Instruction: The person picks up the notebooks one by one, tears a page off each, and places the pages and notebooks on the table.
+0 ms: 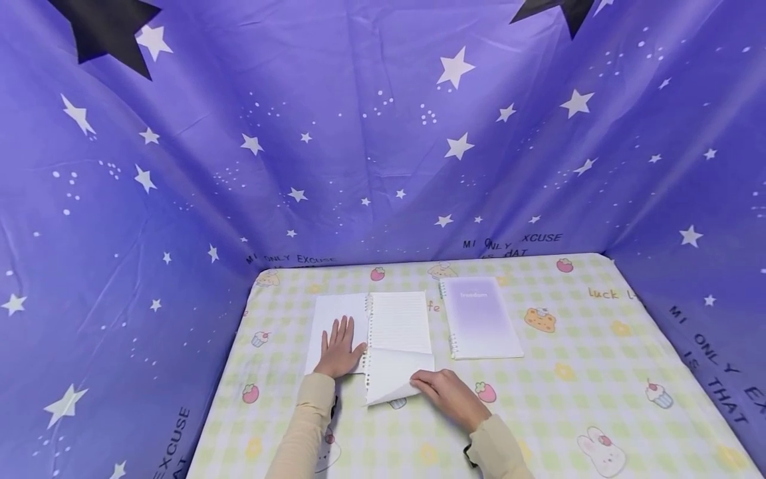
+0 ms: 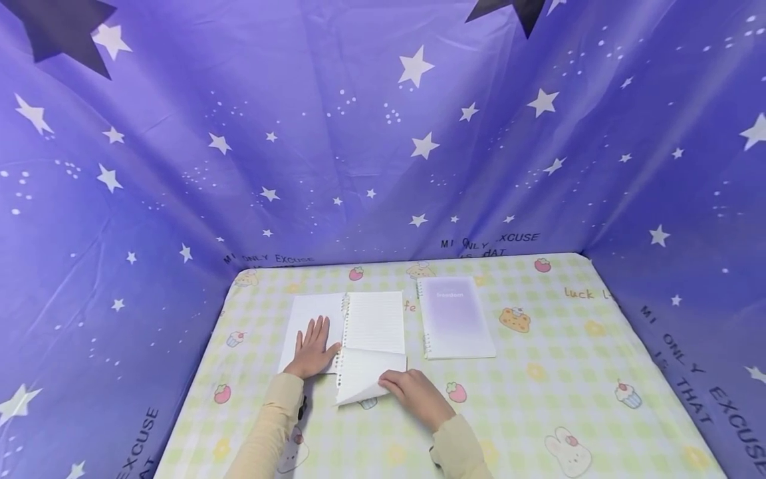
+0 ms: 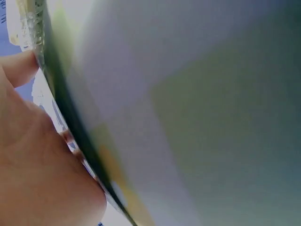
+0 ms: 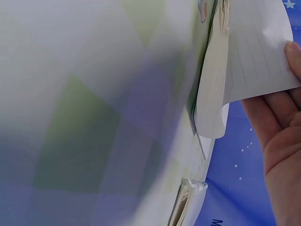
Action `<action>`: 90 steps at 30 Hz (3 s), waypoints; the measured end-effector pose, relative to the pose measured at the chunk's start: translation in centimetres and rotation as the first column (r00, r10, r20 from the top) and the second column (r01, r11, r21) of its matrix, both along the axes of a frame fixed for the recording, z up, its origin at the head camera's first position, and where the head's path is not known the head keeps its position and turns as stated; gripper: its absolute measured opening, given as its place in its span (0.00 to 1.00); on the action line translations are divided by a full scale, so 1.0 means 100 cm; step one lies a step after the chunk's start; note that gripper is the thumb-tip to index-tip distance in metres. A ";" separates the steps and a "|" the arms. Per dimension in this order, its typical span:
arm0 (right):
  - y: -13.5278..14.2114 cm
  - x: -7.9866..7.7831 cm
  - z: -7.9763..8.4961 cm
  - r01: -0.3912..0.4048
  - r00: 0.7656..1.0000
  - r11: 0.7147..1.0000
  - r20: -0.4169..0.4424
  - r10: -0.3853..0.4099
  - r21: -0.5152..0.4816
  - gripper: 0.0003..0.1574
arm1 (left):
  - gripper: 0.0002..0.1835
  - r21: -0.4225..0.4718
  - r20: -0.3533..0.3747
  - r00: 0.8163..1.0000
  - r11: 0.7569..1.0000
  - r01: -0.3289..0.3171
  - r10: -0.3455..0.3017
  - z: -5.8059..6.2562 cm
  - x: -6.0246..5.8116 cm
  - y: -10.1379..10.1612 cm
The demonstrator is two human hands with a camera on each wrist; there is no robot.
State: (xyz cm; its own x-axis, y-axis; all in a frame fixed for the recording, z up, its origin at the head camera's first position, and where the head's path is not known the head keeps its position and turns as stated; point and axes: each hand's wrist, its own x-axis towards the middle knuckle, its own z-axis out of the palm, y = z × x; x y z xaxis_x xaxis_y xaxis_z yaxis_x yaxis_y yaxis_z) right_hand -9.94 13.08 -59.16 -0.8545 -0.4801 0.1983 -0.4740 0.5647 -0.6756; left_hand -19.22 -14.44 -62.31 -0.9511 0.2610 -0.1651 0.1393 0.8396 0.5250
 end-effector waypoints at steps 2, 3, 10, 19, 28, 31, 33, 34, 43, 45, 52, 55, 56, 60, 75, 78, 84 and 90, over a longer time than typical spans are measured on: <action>0.000 0.001 -0.001 0.006 1.000 1.000 -0.001 -0.006 0.008 0.14 | 0.40 0.012 0.016 1.000 1.000 -0.002 0.002 0.000 0.000 -0.001; -0.001 0.002 -0.001 0.008 1.000 1.000 -0.006 -0.008 0.015 0.14 | 0.40 0.017 0.025 1.000 1.000 -0.003 0.003 0.000 0.000 0.000; 0.000 0.003 -0.001 -0.003 1.000 1.000 0.011 0.003 0.016 0.14 | 0.42 -0.039 0.068 0.998 0.999 -0.004 0.007 -0.007 -0.002 0.001; -0.001 0.010 -0.004 -0.058 0.997 0.998 0.040 0.059 -0.030 0.16 | 0.43 -0.062 0.080 0.997 0.998 -0.014 0.019 -0.006 -0.003 -0.001; -0.006 0.016 -0.001 -0.105 0.994 0.994 -0.026 0.105 0.018 0.15 | 0.45 -0.075 0.054 0.998 0.997 -0.012 0.017 -0.012 -0.002 -0.003; -0.009 0.019 0.000 -0.134 0.987 0.990 -0.077 0.138 0.049 0.14 | 0.44 -0.053 0.039 0.999 0.999 -0.015 0.017 -0.014 0.000 -0.004; -0.011 0.021 0.001 -0.147 0.980 0.987 -0.126 0.154 0.067 0.12 | 0.44 -0.051 0.034 0.999 0.999 -0.016 0.018 -0.015 0.000 -0.004; -0.011 0.021 0.001 -0.150 0.976 0.986 -0.148 0.159 0.073 0.12 | 0.44 -0.048 0.031 0.999 0.999 -0.017 0.019 -0.015 0.000 -0.003; -0.014 0.024 0.003 -0.150 0.957 0.982 -0.231 0.174 0.117 0.11 | 0.44 -0.054 0.042 0.999 0.998 -0.013 0.015 -0.006 0.003 -0.002; -0.015 0.025 0.003 -0.151 0.955 0.980 -0.238 0.178 0.126 0.11 | 0.44 -0.040 0.039 0.999 0.999 -0.007 0.008 -0.002 0.004 -0.001; -0.014 0.027 0.007 -0.166 0.957 0.980 -0.223 0.187 0.108 0.11 | 0.45 -0.026 0.049 0.999 1.000 -0.011 0.013 0.010 0.005 0.003; -0.014 0.027 0.009 -0.165 0.956 0.982 -0.229 0.182 0.094 0.11 | 0.44 -0.058 0.052 0.999 0.998 -0.012 0.015 0.008 0.004 0.003; -0.013 0.027 0.009 -0.162 0.955 0.983 -0.235 0.179 0.092 0.10 | 0.44 -0.056 0.053 0.998 0.998 -0.013 0.016 0.008 0.004 0.003; -0.012 0.028 0.009 -0.150 0.956 0.985 -0.242 0.166 0.084 0.09 | 0.45 -0.045 0.051 0.998 0.999 -0.019 0.021 0.001 0.001 0.002; 0.000 0.046 -0.002 -0.173 0.956 0.983 -0.231 0.181 0.055 0.10 | 0.44 -0.085 0.062 0.998 0.996 -0.009 0.014 -0.002 -0.003 0.000; 0.001 0.047 -0.003 -0.159 0.962 0.986 -0.218 0.165 0.046 0.10 | 0.44 -0.073 0.067 0.998 0.997 -0.005 0.010 0.000 -0.002 0.001; 0.000 0.046 0.001 -0.201 0.965 0.980 -0.174 0.198 0.004 0.10 | 0.43 -0.074 0.069 0.998 0.997 0.002 0.003 0.006 0.000 0.003; -0.001 0.043 0.002 -0.270 0.963 0.959 -0.054 0.266 -0.091 0.13 | 0.43 -0.041 0.047 0.999 0.999 -0.010 0.012 0.010 0.002 0.004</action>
State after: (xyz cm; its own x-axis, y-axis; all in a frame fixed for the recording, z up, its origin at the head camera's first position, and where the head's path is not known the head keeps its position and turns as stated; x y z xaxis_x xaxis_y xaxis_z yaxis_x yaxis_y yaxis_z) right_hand -5.63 13.01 -58.92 -0.6875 -0.6670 0.2871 -0.6274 0.3466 -0.6972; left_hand -19.06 -14.06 -61.34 -0.9447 0.2429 -0.2202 0.1058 0.8616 0.4965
